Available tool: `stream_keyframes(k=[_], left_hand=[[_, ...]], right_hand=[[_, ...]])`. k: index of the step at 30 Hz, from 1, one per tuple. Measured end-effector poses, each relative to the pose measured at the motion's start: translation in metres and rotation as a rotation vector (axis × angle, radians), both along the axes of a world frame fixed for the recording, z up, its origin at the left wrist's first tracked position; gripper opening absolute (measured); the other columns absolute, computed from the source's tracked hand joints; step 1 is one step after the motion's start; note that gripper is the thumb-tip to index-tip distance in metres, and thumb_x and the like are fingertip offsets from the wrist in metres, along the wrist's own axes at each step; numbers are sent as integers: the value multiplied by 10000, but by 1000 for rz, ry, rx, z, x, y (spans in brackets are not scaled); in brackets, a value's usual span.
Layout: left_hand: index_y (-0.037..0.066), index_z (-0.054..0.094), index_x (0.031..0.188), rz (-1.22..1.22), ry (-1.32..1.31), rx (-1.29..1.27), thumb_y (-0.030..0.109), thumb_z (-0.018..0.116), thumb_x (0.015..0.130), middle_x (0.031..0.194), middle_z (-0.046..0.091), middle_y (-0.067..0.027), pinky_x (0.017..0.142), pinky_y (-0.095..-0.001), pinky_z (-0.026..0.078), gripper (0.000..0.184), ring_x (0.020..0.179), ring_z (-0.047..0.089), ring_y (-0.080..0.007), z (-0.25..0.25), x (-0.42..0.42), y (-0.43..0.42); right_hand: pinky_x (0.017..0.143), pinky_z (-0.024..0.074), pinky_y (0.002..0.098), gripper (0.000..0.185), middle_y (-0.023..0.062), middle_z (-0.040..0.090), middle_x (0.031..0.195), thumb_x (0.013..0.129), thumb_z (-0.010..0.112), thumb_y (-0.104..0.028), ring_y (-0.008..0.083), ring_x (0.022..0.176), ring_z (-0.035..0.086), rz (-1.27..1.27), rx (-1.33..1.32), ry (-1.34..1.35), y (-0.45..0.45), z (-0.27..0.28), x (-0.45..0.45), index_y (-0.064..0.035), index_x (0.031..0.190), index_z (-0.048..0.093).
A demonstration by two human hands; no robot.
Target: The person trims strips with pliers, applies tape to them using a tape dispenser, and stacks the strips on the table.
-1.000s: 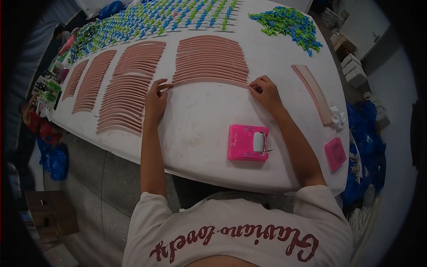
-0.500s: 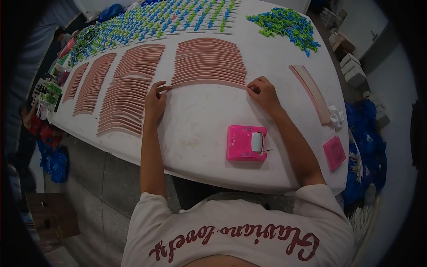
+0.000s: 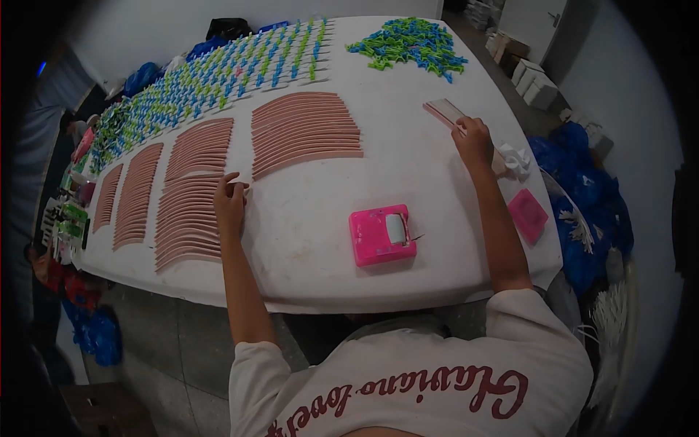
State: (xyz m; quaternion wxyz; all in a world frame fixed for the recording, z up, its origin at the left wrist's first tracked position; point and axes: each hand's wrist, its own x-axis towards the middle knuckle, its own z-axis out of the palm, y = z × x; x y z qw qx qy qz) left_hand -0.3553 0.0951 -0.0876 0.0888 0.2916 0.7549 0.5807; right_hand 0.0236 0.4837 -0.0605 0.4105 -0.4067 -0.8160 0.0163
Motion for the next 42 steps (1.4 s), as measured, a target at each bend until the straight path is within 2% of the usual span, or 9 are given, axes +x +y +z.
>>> stream_keyframes(k=[7,12,25,30,32,34,37,41,42], left_hand=[[-3,567,1233,220,-6,-144,111,578,884,1141,634,-154,809,-333,493,367,925,611,-210,10,58,10],[-4,560,1239,217,604,-440,135,609,897,1237,598,-187,967,-390,474,372,1125,584,-335,-5,103,0],[12,572,1237,230,525,-422,130,608,895,1231,601,-175,972,-371,464,364,1136,575,-321,-6,107,0],[4,595,1208,159,495,-288,138,611,892,1192,621,-178,967,-384,468,344,1096,596,-331,-13,95,-3],[1,602,1197,166,486,-276,145,617,893,1175,631,-170,947,-369,479,337,1088,605,-311,-14,90,-2],[-1,609,1186,170,465,-259,152,622,894,1158,642,-162,927,-353,490,330,1079,614,-292,-7,101,-5],[20,581,1238,71,20,93,213,676,882,1152,652,-139,877,-317,500,415,1031,640,-232,32,139,-6],[6,409,1387,-605,56,482,388,768,824,1176,628,-173,859,-343,500,769,922,663,-215,77,192,-8],[-26,521,1282,-583,69,604,221,775,830,1086,645,-188,786,-346,547,574,875,677,-231,84,204,-3]], right_hand=[[799,494,441,155,70,623,982,818,676,-205,283,944,579,-239,186,-363,6,-36,56,-127,951,664],[799,484,431,118,41,621,967,823,692,-200,263,937,577,-272,225,-390,4,-40,55,-139,917,656],[784,491,428,105,67,631,928,844,672,-183,275,934,584,-104,177,-198,10,-37,57,-100,894,631],[731,515,399,89,76,653,908,884,647,-129,259,857,635,94,94,0,-7,-6,51,-59,927,615],[640,518,314,106,74,677,868,889,668,-91,196,725,658,517,-265,173,-39,24,52,-32,962,619],[611,506,282,111,69,679,839,881,683,-79,164,686,647,636,-312,202,-76,42,47,-28,964,629],[584,492,251,112,60,680,812,854,711,-45,119,646,622,806,-335,143,-137,69,52,-26,946,648],[582,481,245,110,48,680,808,818,732,-4,103,644,595,943,-299,-35,-182,96,48,-29,904,669],[582,481,245,110,48,680,808,818,732,-4,103,644,595,955,-314,-64,-188,99,47,-29,904,669]])
